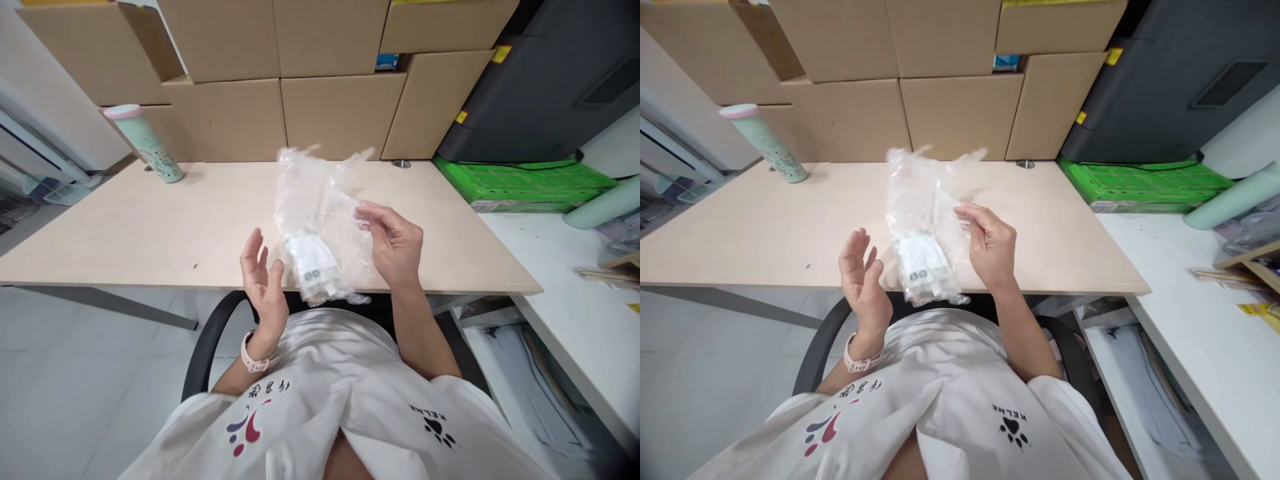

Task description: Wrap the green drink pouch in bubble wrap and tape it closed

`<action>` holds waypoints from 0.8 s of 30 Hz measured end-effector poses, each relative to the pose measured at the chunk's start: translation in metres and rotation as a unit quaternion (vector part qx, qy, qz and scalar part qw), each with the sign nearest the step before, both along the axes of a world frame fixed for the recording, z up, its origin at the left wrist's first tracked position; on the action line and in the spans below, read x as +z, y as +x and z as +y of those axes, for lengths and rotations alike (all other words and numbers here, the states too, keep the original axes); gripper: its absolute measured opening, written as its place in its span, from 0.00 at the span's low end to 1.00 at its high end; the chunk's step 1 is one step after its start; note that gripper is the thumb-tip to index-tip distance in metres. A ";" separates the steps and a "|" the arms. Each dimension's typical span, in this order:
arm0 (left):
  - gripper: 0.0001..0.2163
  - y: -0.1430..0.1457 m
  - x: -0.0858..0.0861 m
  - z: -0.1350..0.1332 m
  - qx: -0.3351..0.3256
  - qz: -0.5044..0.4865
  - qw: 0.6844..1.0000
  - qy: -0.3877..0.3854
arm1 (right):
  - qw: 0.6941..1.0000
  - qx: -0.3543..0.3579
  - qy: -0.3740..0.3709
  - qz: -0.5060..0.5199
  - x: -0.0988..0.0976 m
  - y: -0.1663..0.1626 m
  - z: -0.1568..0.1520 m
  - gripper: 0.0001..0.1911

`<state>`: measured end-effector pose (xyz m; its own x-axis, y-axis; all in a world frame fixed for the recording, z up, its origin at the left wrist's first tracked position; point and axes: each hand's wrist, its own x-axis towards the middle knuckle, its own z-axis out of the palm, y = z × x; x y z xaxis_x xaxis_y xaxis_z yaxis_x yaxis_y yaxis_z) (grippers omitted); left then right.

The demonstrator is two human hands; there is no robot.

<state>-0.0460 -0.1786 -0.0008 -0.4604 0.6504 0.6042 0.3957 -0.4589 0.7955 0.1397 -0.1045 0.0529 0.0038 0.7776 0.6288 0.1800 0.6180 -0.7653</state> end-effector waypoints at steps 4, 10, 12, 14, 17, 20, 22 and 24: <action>0.15 0.009 0.027 -0.008 -0.148 0.187 0.971 0.002 | 1.000 -0.012 0.003 0.013 0.002 0.005 0.004 0.13; 0.33 0.019 0.016 0.002 -0.271 0.507 0.803 -0.156 | 0.993 -0.097 -0.040 0.047 -0.019 0.032 0.022 0.10; 0.29 0.017 0.013 0.003 -0.264 0.519 0.797 -0.159 | 0.988 -0.130 -0.062 0.052 -0.030 0.045 0.025 0.10; 0.19 0.013 0.014 0.003 -0.259 0.490 0.821 -0.137 | 0.983 -0.154 -0.076 0.063 -0.037 0.058 0.026 0.11; 0.10 0.009 0.017 -0.001 -0.245 0.386 0.885 -0.085 | 0.977 -0.179 -0.080 0.086 -0.041 0.073 0.025 0.11; 0.10 0.008 0.016 -0.002 -0.199 0.260 0.944 -0.049 | 0.970 -0.211 -0.077 0.097 -0.041 0.087 0.024 0.11; 0.10 0.006 0.013 0.000 -0.127 0.187 0.974 -0.034 | 0.964 -0.240 -0.076 0.091 -0.041 0.097 0.024 0.11; 0.11 0.002 0.009 0.002 -0.044 0.125 0.991 -0.036 | 0.955 -0.275 -0.076 0.081 -0.042 0.110 0.024 0.12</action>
<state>-0.0442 -0.1765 0.0084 -0.2426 0.7268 0.6425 0.5449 -0.4459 0.7101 0.2500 -0.0806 0.0110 0.5245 0.7124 0.4663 0.3176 0.3445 -0.8834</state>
